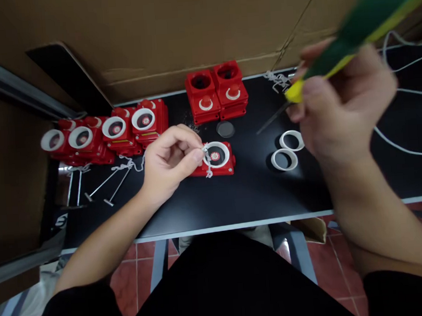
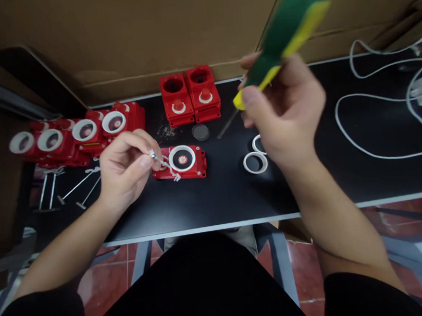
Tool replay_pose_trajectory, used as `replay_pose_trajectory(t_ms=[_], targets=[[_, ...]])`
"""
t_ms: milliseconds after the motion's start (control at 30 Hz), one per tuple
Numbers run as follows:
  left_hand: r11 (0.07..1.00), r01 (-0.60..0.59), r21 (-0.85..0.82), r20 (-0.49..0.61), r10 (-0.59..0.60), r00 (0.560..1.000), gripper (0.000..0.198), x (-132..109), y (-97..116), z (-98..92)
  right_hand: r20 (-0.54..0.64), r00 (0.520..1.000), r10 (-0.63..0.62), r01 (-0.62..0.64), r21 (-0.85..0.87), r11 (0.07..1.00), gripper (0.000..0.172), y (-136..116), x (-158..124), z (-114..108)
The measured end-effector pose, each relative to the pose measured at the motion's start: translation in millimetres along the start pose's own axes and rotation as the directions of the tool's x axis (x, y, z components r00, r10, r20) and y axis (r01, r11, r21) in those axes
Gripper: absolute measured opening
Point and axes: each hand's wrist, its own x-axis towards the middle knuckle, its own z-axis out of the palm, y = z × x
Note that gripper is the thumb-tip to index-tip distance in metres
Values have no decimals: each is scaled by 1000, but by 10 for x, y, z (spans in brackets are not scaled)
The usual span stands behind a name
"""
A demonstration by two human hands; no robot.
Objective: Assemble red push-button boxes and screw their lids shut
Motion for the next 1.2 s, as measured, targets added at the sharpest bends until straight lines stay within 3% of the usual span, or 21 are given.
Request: replay_pose_trajectory(t_ms=[100, 133, 233, 300, 467, 533, 633, 767, 933, 1100, 1200], targets=[[1000, 14, -17, 0, -14, 1000, 24, -5, -7, -10, 119, 982, 149, -184, 383, 905, 46, -220, 77, 28], [1000, 15, -16, 5, -15, 1000, 23, -10, -6, -9, 200, 961, 191, -260, 418, 871, 50, -304, 88, 52], [1000, 10, -9, 22, -10, 1000, 18, -21, 14, 13, 258, 931, 259, -355, 475, 805, 59, -495, 61, 139], [1000, 5, 1, 25, -5, 1000, 19, -23, 36, 36, 288, 921, 260, -377, 498, 781, 56, -528, 2, 186], [995, 50, 81, 12, -51, 999, 28, -39, 110, 68, 364, 911, 192, -389, 610, 690, 21, -424, -179, 220], [988, 82, 134, -2, -83, 997, 32, -50, 125, 60, 388, 902, 190, -412, 642, 647, 15, -406, -223, 220], [978, 80, 195, -4, -81, 997, 38, -46, 108, 40, 401, 887, 228, -452, 657, 604, 13, -413, -246, 231], [988, -49, 146, 86, 37, 996, 29, -19, 77, 48, 397, 896, 198, -435, 695, 572, 11, -387, -256, 256], [985, 15, 170, 9, -16, 1000, 30, -49, 155, 94, 402, 894, 200, -438, 681, 587, 13, -350, -257, 265], [981, 57, 184, -6, -57, 998, 31, -52, 169, 83, 397, 883, 251, -461, 637, 618, 27, -396, -222, 275], [992, -49, 114, 68, 42, 997, 25, -12, 96, 55, 397, 880, 262, -471, 650, 596, 22, -412, -230, 283]])
